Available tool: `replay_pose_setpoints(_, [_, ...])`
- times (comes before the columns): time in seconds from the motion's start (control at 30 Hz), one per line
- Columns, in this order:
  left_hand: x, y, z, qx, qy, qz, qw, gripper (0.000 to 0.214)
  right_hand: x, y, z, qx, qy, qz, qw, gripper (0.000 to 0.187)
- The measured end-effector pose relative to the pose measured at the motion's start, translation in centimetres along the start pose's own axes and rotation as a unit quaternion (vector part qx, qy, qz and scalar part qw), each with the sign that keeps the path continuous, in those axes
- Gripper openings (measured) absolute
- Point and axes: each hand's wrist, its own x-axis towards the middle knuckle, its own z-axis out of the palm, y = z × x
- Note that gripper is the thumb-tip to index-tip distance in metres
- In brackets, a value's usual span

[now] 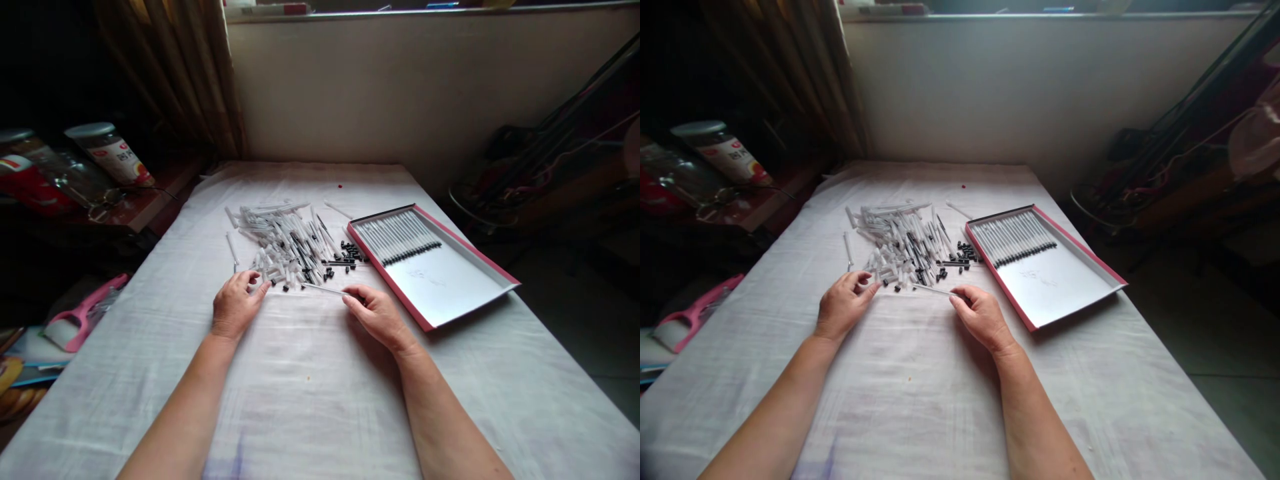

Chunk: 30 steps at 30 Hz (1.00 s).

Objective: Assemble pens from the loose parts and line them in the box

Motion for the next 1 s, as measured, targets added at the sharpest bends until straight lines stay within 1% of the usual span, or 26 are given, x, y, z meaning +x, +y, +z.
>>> replay_pose_setpoints(0.1, [0.1, 0.7, 0.0, 0.08, -0.035, 0.011, 0.996, 0.028, 0.0, 0.1, 0.2, -0.002, 0.006, -0.002, 1.0, 0.024])
replay_pose_setpoints(0.2, [0.2, 1.4, 0.2, 0.117, -0.053, 0.007, 0.992, 0.027, -0.1, 0.1, 0.2, -0.009, 0.004, -0.005, 1.0, 0.024])
replay_pose_setpoints(0.3, [0.3, 1.5, 0.2, 0.121, -0.051, -0.005, 0.991, 0.023, -0.1, 0.2, 0.2, -0.013, 0.001, -0.004, 1.0, 0.025])
replay_pose_setpoints(0.47, [0.2, 0.6, 0.0, 0.101, -0.043, 0.001, 0.994, 0.015, -0.1, 0.1, 0.3, -0.009, 0.006, -0.007, 1.0, 0.023])
replay_pose_setpoints(0.53, [-0.1, 0.2, -0.1, 0.071, -0.03, 0.004, 0.997, 0.014, -0.1, 0.1, 0.3, -0.003, 0.007, -0.005, 1.0, 0.023])
replay_pose_setpoints(0.63, [-0.8, 0.3, -0.3, -0.02, -0.015, 0.003, 1.0, 0.015, -0.1, -0.1, 0.5, 0.024, 0.01, -0.004, 1.0, 0.024])
replay_pose_setpoints(0.7, [-1.2, 0.7, -0.3, -0.094, -0.021, 0.013, 0.995, 0.016, -0.1, -0.3, 0.5, 0.05, 0.011, -0.01, 0.999, 0.024])
replay_pose_setpoints(0.8, [-1.7, 1.8, -0.1, -0.183, -0.05, 0.038, 0.981, 0.018, -0.2, -0.8, 0.6, 0.073, 0.005, -0.018, 0.997, 0.025])
replay_pose_setpoints(0.9, [-2.1, 2.5, 0.1, -0.225, -0.07, 0.051, 0.971, 0.019, -0.2, -0.9, 0.5, 0.071, 0.0, -0.018, 0.997, 0.025])
replay_pose_setpoints(1.0, [-2.2, 2.8, 0.1, -0.233, -0.078, 0.054, 0.968, 0.019, -0.2, -0.9, 0.4, 0.066, -0.003, -0.02, 0.998, 0.025])
